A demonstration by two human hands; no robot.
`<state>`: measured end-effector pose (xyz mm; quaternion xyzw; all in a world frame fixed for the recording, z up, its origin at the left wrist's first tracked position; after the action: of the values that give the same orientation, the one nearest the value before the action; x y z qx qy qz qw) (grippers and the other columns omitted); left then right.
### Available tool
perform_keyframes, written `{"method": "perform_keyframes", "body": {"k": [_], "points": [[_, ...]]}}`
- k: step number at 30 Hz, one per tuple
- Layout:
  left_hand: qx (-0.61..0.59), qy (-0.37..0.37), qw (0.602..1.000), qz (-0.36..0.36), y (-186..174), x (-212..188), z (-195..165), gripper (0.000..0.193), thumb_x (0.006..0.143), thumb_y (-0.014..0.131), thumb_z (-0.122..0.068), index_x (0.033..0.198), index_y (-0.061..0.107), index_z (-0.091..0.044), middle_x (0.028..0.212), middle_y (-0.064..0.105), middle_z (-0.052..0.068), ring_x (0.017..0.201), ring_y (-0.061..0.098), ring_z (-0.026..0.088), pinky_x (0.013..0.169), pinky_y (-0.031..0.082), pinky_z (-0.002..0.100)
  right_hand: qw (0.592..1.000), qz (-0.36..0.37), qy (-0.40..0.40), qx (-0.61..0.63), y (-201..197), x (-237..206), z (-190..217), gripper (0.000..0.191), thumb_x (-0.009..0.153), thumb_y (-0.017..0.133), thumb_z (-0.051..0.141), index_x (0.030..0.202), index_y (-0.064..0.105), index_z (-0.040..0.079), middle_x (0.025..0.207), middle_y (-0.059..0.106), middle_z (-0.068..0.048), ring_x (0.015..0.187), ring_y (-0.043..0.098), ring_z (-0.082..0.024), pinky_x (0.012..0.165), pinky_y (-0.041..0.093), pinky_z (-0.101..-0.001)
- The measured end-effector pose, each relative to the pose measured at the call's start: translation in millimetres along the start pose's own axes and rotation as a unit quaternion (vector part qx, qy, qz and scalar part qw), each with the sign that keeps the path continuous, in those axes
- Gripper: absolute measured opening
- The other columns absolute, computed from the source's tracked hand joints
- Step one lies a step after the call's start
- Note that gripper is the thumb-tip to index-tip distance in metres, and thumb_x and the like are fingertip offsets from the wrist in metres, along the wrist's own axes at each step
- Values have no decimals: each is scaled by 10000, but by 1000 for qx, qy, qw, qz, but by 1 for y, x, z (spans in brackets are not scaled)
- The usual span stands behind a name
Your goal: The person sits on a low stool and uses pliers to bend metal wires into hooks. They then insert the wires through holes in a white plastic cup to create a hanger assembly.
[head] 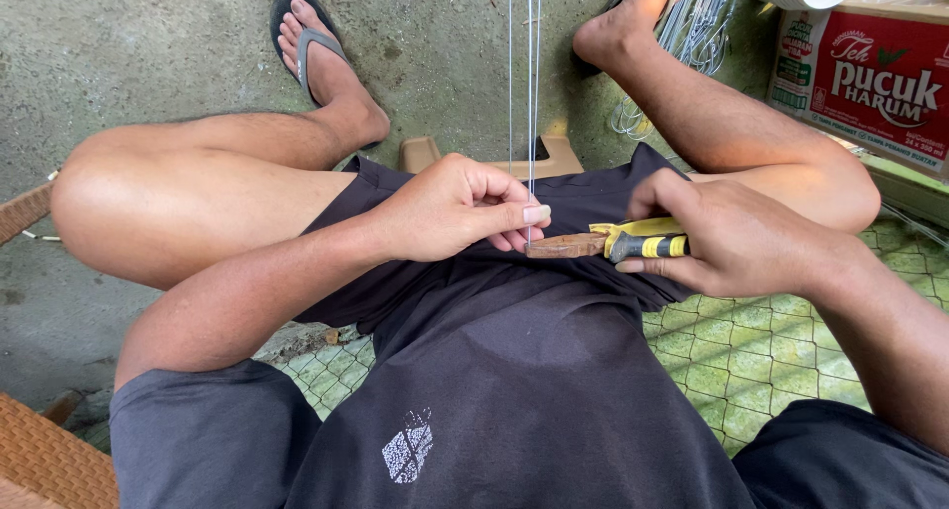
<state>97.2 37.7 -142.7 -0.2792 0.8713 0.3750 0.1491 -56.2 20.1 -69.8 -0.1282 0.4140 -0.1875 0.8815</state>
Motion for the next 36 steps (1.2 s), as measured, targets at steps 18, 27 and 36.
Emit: {"method": "perform_keyframes", "body": {"k": [18,27,36], "points": [[-36,39,999,-10,-1,1,-8,304,1025,649,-273,1002,751,11,898,756,64,809,730,112,744,622,261,955,-197,-115,-190,-11,-13,27,447,687,791,151,1101,665,40,962,666,-96,836,683,-313,679,537,-416],[-74,49,996,19,6,1,-18,269,1021,654,-248,1032,744,5,941,744,55,860,722,107,798,624,264,828,-381,-210,-354,-27,-43,52,316,851,727,137,1127,686,-12,980,665,-110,857,678,-259,741,544,-376],[-44,93,995,-20,-8,1,-19,247,1042,662,-243,982,706,-7,939,723,36,843,680,79,780,590,255,824,-361,-231,-372,-23,-37,52,165,823,718,141,943,630,69,1160,675,-157,1018,701,-306,886,554,-424]]}}
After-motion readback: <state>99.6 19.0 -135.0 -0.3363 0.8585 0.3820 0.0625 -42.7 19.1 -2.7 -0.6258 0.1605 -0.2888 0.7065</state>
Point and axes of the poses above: each hand's wrist, its own x-axis towards the middle knuckle, its own y-axis out of the palm, z = x × y, the point moved 10 cm from there along x, towards the middle knuckle
